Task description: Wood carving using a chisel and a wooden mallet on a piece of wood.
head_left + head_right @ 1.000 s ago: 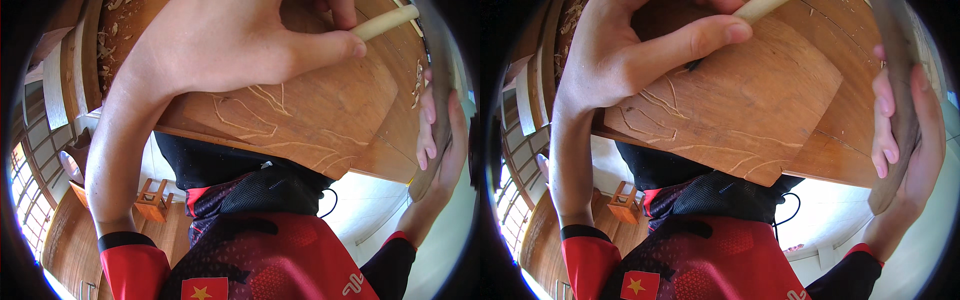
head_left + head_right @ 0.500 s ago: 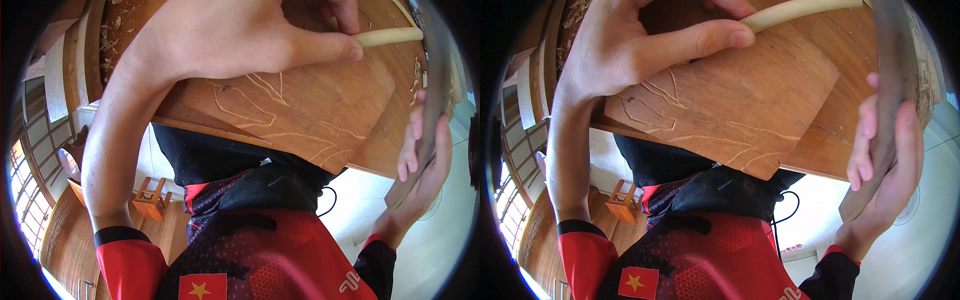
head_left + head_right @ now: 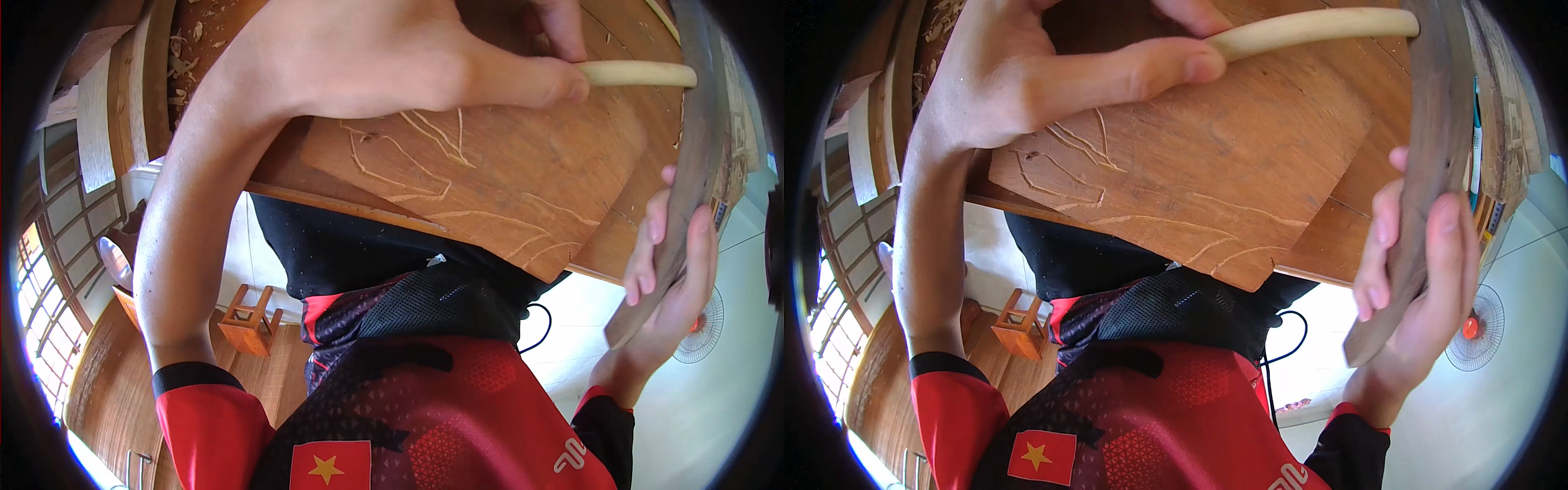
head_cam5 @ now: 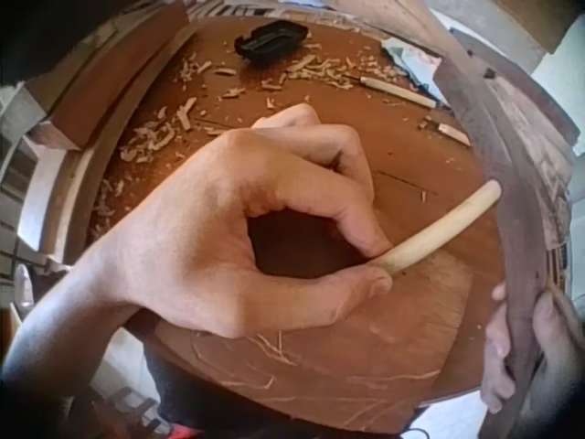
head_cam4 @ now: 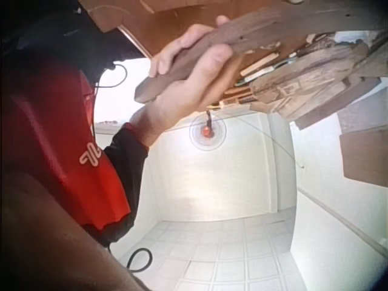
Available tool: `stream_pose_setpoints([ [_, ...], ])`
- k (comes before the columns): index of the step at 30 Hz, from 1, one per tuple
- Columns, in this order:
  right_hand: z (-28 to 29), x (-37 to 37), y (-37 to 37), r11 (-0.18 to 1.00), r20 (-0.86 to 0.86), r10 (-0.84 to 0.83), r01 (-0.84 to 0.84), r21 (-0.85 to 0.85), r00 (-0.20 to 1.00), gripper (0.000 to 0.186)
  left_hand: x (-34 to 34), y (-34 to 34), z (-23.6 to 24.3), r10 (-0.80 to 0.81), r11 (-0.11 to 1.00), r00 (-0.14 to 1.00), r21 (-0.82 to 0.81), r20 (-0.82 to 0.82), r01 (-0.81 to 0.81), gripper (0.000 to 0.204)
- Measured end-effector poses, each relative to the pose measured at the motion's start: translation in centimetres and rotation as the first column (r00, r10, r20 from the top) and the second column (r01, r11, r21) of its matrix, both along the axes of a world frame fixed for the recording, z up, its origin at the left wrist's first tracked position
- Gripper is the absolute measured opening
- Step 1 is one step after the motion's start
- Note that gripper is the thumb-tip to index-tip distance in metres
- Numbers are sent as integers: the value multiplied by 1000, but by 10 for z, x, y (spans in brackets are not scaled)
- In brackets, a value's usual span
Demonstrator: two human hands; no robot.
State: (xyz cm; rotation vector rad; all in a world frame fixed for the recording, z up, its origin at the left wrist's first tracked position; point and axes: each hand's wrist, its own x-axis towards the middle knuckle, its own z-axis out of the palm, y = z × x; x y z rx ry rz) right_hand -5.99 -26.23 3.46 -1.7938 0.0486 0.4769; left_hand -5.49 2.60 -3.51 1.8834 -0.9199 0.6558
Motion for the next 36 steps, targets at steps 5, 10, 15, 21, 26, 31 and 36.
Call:
stream_pose_setpoints([
  [5, -9, -7, -11, 945, -107, -39, 72, 320, 993, 51, -11, 8, 23, -233, 918, 781, -396, -580, -21, 19],
  [10, -3, 2, -10, 999, 103, 39, -42, 27, 994, 46, -42, 32, 32, 429, 760, 657, -145, -620, -634, 26],
  [15, -20, 28, 0, 975, 397, 206, -155, -158, 894, 76, -93, 12, 54, 268, 751, 466, -120, -843, -649, 19],
  [21, -22, 45, 10, 940, 357, 287, -188, -286, 889, 87, -108, -15, 52, 537, 833, 742, 389, -402, -393, 14],
  [26, -27, 43, 3, 919, 314, 357, -270, -287, 880, 80, -129, 6, 56, 590, 801, 688, 411, -422, -435, 24],
  [31, -27, 25, 1, 965, 71, 238, -227, -133, 969, 70, -124, -28, 32, 454, 847, 606, 105, -653, -521, 14],
  [36, -35, -4, -1, 999, -18, -17, 17, -38, 1000, 58, -89, -34, 15, 327, 886, 711, -59, -623, -460, 19],
])
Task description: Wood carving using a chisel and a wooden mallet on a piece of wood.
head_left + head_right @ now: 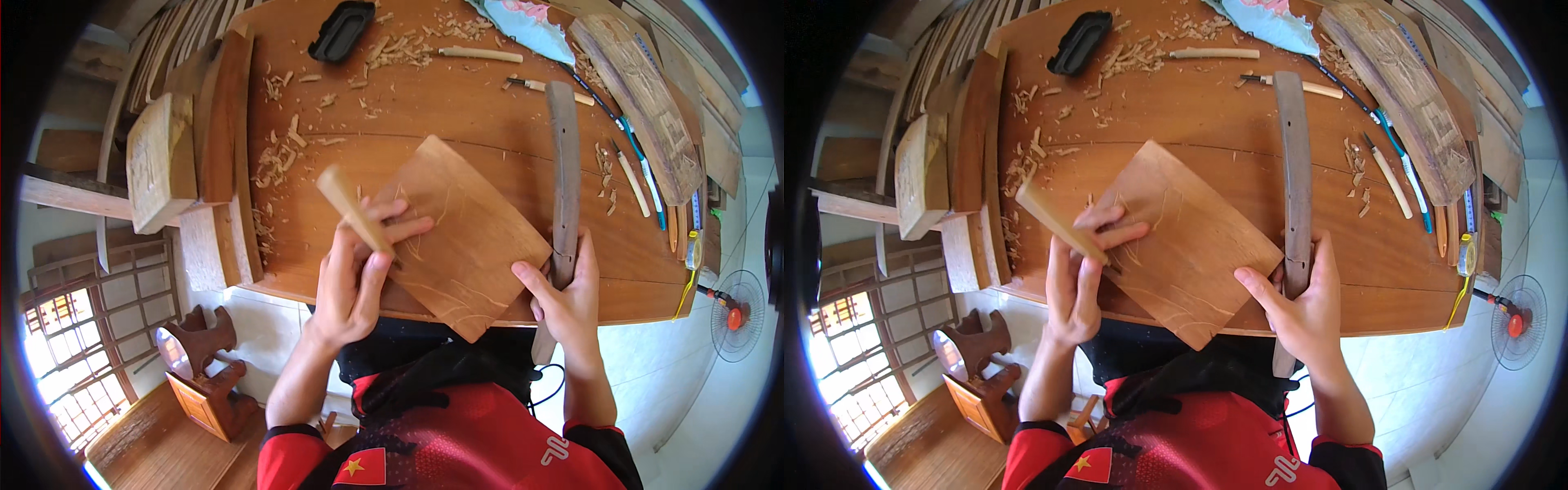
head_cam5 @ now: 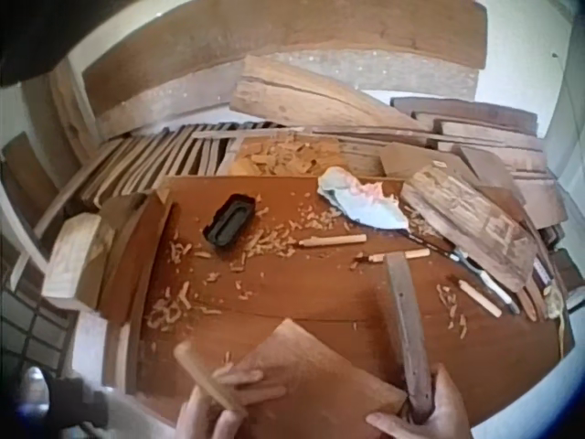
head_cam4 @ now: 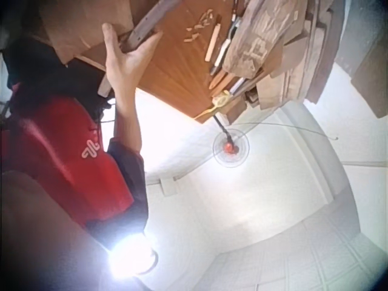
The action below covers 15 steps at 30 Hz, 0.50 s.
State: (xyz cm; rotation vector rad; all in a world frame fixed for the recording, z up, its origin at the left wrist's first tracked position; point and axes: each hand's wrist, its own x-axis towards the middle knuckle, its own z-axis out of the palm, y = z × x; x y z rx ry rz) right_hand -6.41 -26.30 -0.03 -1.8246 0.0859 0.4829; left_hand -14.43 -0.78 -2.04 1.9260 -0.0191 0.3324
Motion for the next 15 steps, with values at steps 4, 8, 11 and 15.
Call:
stream_pose_setpoints([
  [4, 6, 5, -2, 996, -39, -36, 39, 80, 999, 52, 37, 10, 16, -54, 937, 996, -348, -74, 25, 22],
  [8, 13, 18, -8, 996, -9, -4, 4, 86, 1000, 50, 58, 20, 29, -39, 947, 990, -320, -138, -7, 23],
  [11, 20, 29, -8, 996, 55, 14, -19, 92, 998, 50, 70, 17, 30, -88, 947, 976, -319, -199, 20, 23],
  [15, 29, 39, -4, 997, 132, 12, -22, 79, 991, 50, 82, 15, 25, -125, 988, 973, -111, -195, 105, 18],
])
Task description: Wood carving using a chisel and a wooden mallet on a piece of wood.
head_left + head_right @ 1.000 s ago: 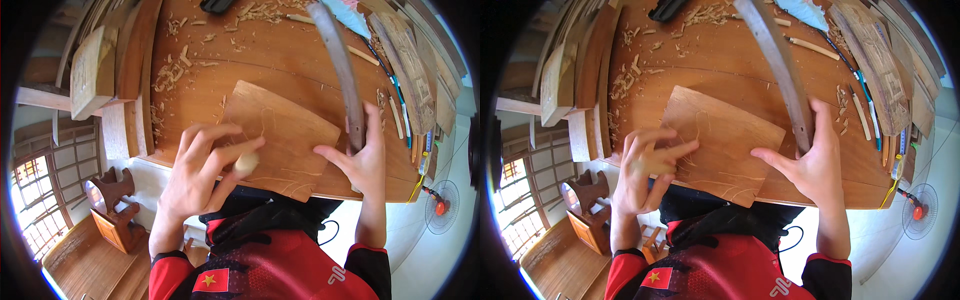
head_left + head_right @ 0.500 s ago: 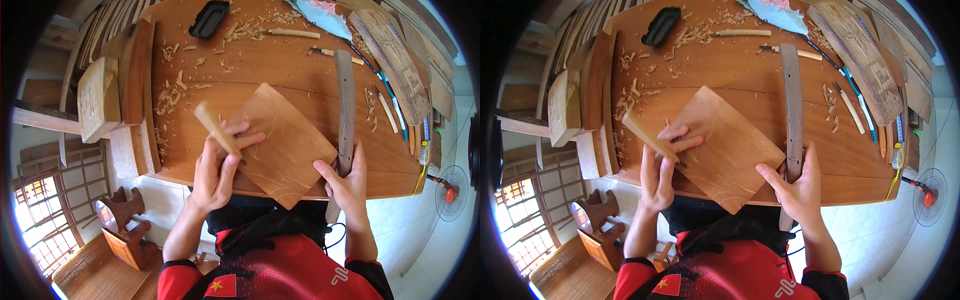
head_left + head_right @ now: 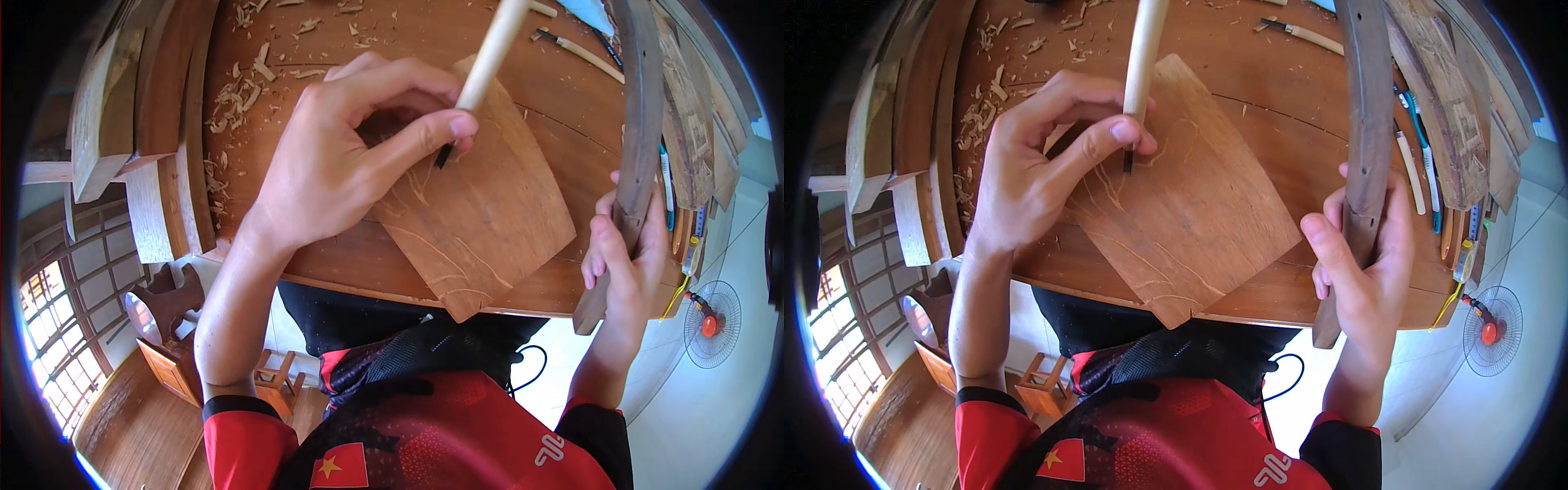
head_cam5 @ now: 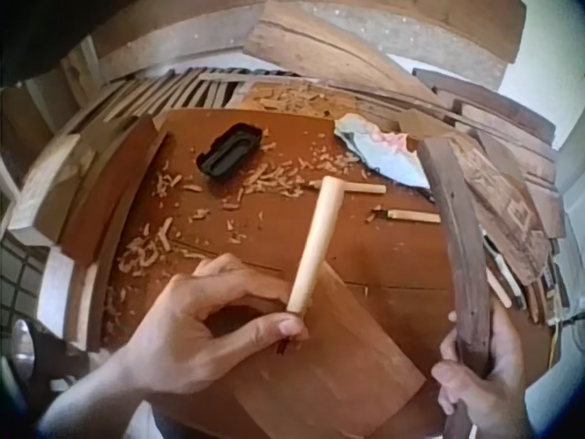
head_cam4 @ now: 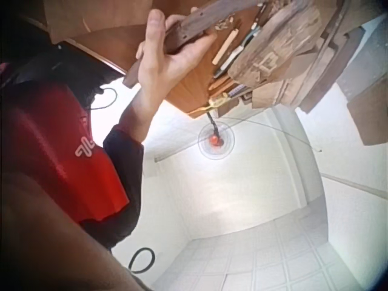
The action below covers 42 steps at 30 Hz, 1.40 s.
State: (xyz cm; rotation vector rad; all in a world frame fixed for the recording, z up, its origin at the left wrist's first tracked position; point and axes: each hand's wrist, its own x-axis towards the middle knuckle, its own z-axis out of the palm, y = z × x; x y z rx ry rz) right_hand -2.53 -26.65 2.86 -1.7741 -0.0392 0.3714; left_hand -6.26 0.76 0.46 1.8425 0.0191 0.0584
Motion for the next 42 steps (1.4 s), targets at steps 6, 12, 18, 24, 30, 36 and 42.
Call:
stream_pose_setpoints([
  [6, 4, 4, 9, 995, 44, 98, -98, -6, 994, 49, 4, 1, -1, -23, 993, 1000, 116, 5, 22, 21],
  [12, 2, -1, 4, 993, 69, 63, -70, 97, 996, 49, 15, -2, 13, -131, 888, 990, 451, 47, 96, 24],
  [18, -7, -22, -6, 984, -25, -3, 7, 175, 1000, 56, 30, 3, 27, -443, 836, 860, 462, 253, 295, 18],
  [24, -20, -50, -15, 955, -139, -13, 54, 292, 990, 63, 43, 16, 13, -522, 853, 824, 136, 222, 504, 19],
  [30, -20, -82, -18, 894, -203, -63, 146, 424, 977, 54, 53, 10, -10, -585, 811, 765, 215, 271, 544, 20],
  [36, -18, -104, -18, 877, -292, -145, 260, 405, 945, 53, 57, 11, -20, -594, 789, 720, 88, 358, 608, 21],
  [42, -18, -119, -20, 921, -339, -79, 198, 334, 937, 51, 58, 6, -36, -564, 791, 741, -20, 364, 612, 20],
])
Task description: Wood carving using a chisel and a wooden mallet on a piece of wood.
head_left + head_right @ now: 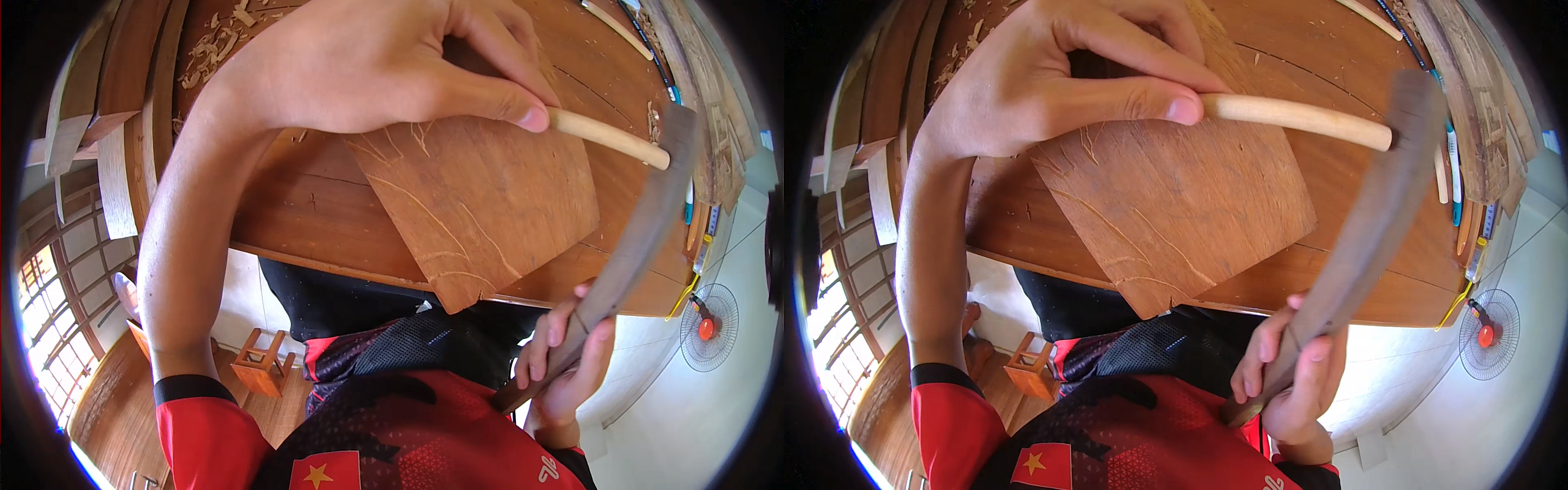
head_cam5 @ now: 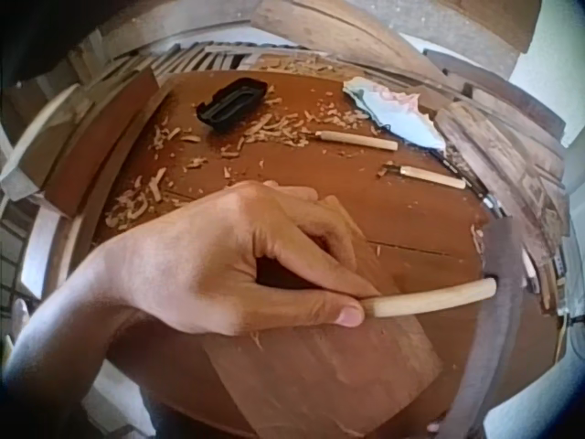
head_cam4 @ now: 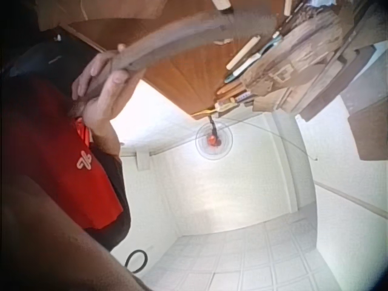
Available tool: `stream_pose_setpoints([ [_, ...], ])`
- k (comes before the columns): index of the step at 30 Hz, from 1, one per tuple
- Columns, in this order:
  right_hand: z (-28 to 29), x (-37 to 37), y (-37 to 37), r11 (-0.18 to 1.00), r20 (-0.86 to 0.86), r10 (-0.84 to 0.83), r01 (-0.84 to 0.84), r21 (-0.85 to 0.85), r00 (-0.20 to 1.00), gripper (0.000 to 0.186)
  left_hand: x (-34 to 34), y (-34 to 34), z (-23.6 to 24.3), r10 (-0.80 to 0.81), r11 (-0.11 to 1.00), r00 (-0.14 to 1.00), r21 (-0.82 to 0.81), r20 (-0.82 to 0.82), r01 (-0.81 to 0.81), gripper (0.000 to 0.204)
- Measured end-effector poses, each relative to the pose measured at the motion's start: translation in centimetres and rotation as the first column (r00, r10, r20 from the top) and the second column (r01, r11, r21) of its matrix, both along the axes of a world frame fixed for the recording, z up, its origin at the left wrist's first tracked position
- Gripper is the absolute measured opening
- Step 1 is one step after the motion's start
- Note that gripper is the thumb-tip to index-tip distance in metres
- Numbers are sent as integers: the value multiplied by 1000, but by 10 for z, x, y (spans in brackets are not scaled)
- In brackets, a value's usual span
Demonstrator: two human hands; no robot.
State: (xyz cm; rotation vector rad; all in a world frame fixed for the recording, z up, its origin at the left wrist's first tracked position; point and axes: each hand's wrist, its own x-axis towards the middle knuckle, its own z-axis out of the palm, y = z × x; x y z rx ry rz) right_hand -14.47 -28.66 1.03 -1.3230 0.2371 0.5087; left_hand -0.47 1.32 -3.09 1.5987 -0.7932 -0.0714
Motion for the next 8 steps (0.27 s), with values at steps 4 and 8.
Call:
stream_pose_setpoints([
  [4, -5, -1, 1, 999, -2, -23, 23, 23, 1000, 50, -4, 2, 10, 77, 960, 990, 260, 115, -105, 20],
  [8, -5, 1, -2, 1000, -11, -22, 22, 14, 1000, 54, -19, -4, 42, 128, 954, 986, 257, 105, -151, 18],
])
